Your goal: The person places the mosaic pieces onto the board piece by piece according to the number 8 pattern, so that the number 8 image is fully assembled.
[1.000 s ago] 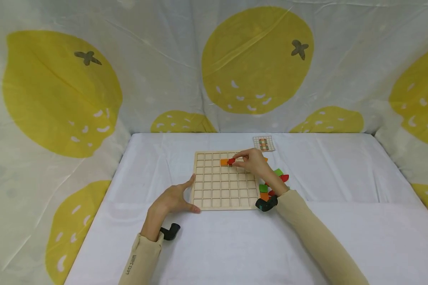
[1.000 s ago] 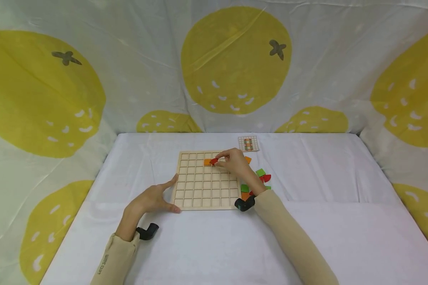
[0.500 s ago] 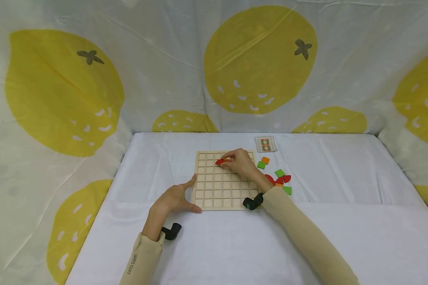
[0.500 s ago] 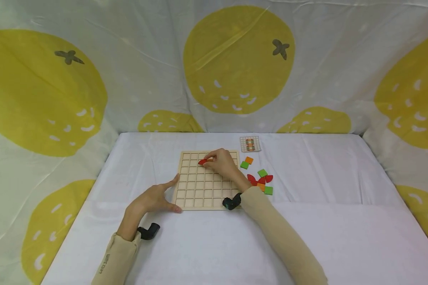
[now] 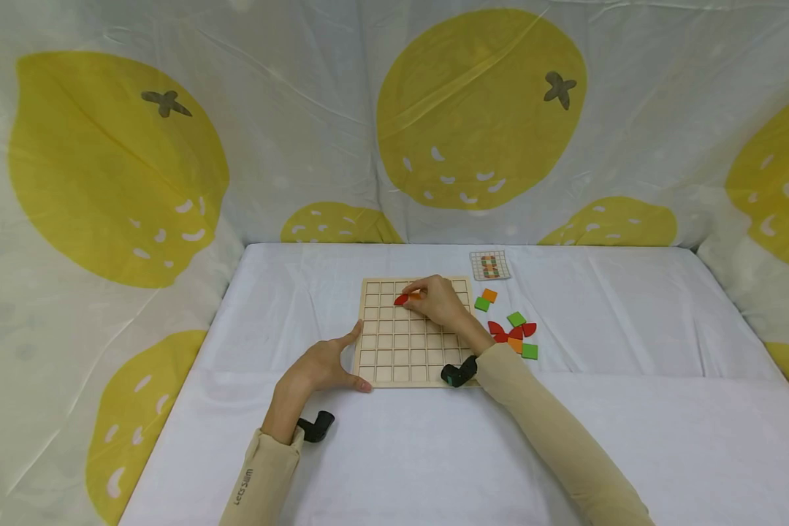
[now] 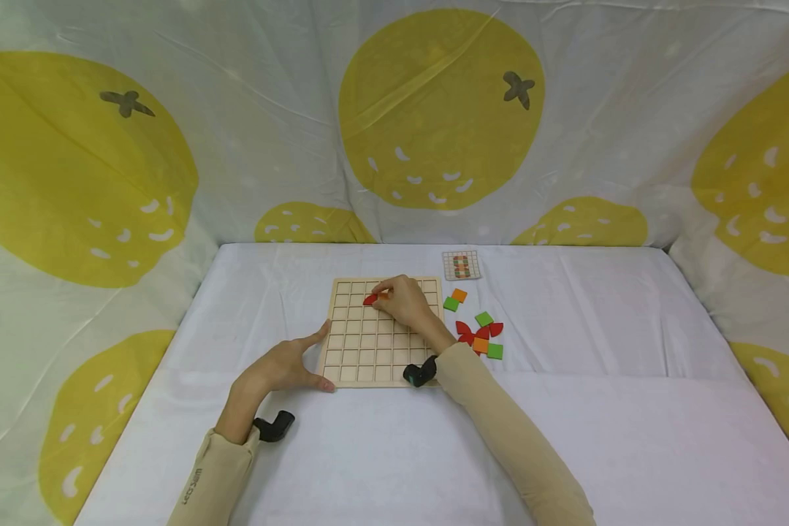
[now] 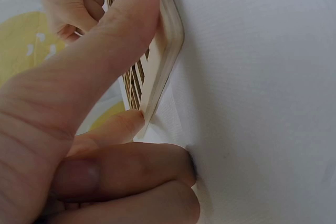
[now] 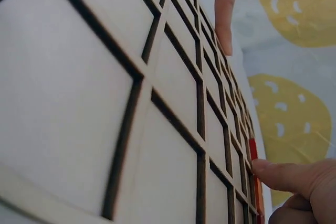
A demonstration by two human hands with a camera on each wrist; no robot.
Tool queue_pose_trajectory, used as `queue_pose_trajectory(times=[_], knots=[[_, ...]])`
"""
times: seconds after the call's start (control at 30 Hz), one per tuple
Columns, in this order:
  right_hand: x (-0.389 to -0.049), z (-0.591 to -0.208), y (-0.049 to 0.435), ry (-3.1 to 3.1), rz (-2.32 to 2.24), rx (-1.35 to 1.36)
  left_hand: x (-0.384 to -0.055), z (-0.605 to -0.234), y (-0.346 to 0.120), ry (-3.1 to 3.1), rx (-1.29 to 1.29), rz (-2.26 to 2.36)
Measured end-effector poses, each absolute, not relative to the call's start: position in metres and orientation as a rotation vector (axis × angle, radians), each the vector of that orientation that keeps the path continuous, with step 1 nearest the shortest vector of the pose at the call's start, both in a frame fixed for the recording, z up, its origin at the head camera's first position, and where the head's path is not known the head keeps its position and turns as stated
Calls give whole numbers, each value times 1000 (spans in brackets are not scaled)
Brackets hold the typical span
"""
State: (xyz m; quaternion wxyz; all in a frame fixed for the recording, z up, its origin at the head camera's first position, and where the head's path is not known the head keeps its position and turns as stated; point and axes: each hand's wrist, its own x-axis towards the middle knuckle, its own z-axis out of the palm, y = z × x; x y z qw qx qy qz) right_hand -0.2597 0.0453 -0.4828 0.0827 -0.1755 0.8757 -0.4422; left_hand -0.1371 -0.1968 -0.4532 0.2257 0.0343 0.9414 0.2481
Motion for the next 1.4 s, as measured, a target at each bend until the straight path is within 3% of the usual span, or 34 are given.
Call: queue_pose_trajectory(times=[0.83,1.4], knots=[[-260,-480,62,2634,-1235,-516,-140,-453,-190,2584,85,694],[-233,-461,137,2657,-1348,-421,-137,-453,-196,2582,83,720]])
